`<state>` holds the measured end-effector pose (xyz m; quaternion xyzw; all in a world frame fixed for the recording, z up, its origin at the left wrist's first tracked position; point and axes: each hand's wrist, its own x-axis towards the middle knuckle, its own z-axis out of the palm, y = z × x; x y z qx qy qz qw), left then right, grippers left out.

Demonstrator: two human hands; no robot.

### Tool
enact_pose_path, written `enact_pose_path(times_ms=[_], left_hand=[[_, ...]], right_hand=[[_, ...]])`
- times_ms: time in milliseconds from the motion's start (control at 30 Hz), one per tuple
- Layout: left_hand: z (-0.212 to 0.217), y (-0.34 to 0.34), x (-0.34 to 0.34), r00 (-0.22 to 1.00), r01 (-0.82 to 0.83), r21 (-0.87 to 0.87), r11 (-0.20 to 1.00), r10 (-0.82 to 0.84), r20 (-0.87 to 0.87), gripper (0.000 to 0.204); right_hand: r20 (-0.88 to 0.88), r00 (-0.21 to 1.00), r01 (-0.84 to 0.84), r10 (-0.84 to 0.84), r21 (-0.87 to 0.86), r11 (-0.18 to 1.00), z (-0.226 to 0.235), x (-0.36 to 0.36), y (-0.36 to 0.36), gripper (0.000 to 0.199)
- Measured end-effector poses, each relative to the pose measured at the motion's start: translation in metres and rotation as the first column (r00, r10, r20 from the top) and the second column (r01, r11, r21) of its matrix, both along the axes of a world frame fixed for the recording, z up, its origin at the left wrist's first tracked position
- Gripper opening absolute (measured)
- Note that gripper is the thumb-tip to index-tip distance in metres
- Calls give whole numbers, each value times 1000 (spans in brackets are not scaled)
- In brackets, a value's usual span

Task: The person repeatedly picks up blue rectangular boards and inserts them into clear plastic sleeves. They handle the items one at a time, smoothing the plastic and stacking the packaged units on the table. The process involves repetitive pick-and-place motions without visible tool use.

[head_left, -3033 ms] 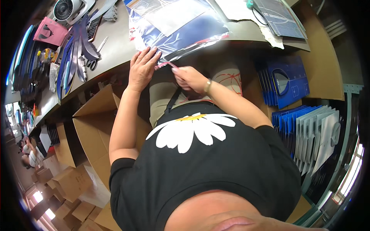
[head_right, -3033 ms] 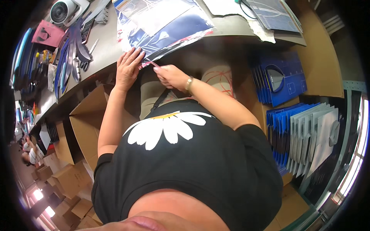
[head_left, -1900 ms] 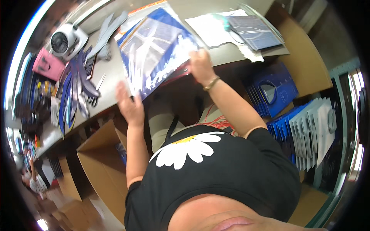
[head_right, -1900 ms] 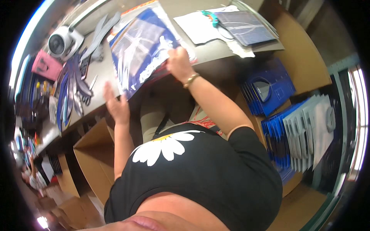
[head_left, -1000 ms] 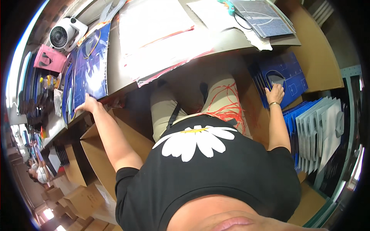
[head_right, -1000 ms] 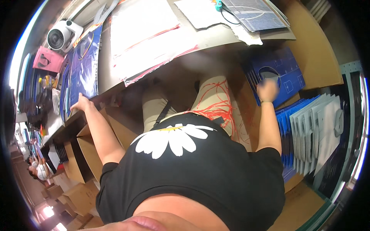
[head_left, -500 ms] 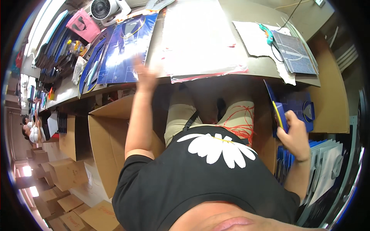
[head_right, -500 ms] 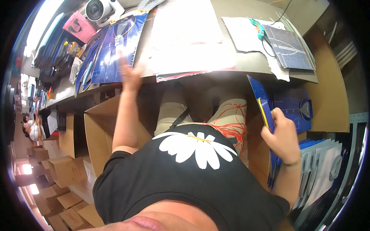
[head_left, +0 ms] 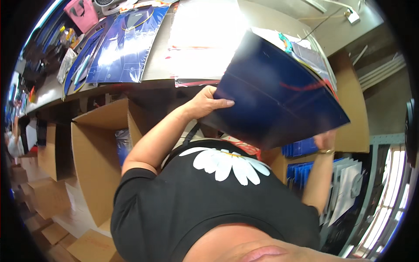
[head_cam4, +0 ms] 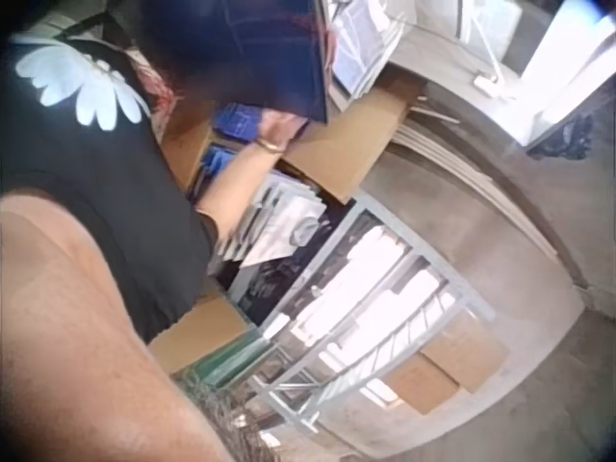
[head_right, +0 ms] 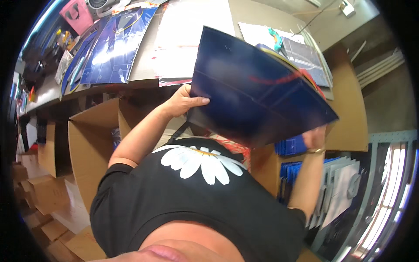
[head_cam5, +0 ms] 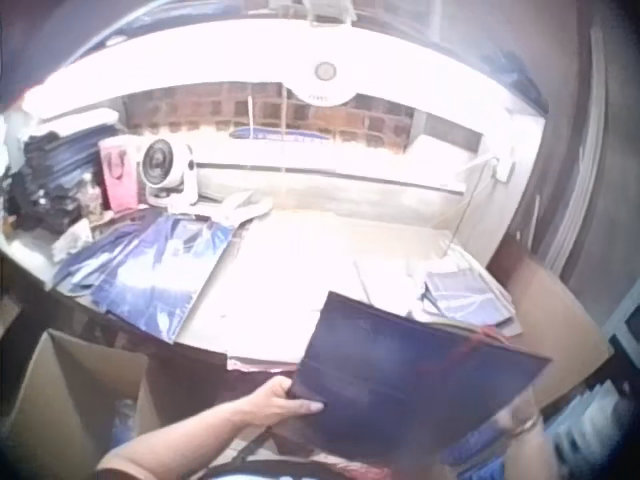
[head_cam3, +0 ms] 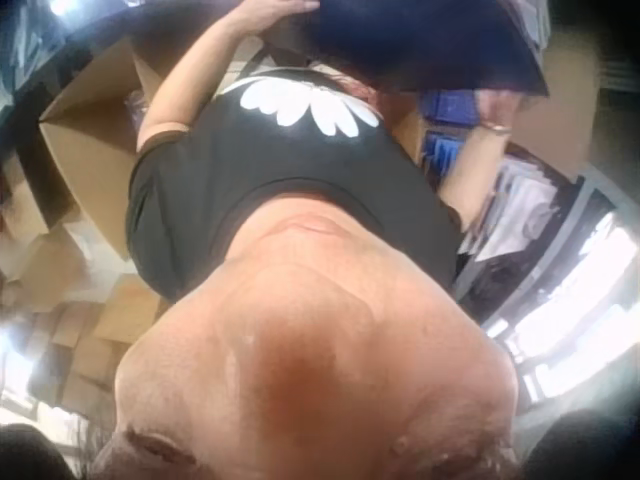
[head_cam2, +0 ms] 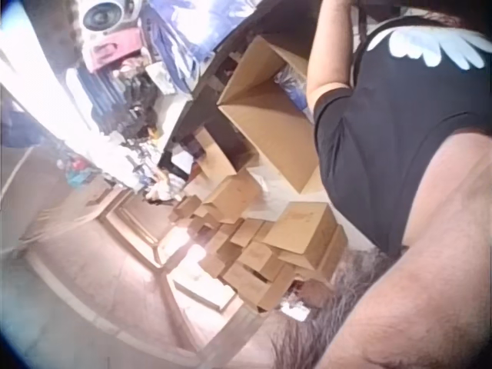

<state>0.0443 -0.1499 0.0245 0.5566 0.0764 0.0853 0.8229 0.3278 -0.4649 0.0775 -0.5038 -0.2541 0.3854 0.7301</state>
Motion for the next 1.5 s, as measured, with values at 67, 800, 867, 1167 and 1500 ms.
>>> enact_pose_path(times_ms=[67, 800, 867, 1167, 1500], left_hand=[[6, 3, 11, 991, -133, -19, 991, 133, -13, 23], [-29, 195, 60, 844, -63, 973, -224, 508, 172, 25], [-43, 201, 57, 839, -170, 967, -189, 488, 242, 23], [-26, 178, 73, 893, -115, 763, 636, 403, -201, 18], [-21, 165, 44, 924, -95, 897, 432, 372, -82, 42]], right_hand=[[-101, 987, -103, 127, 214, 971, -6, -4, 14, 100], [-278, 501, -739, 820, 356, 572, -27, 129, 106, 44], [-271, 397, -838, 877, 282, 467, -22, 100, 143, 46], [163, 885, -347, 436, -394, 851, -10, -38, 214, 30], [124, 945, -163, 301, -621, 767, -39, 20, 231, 24]])
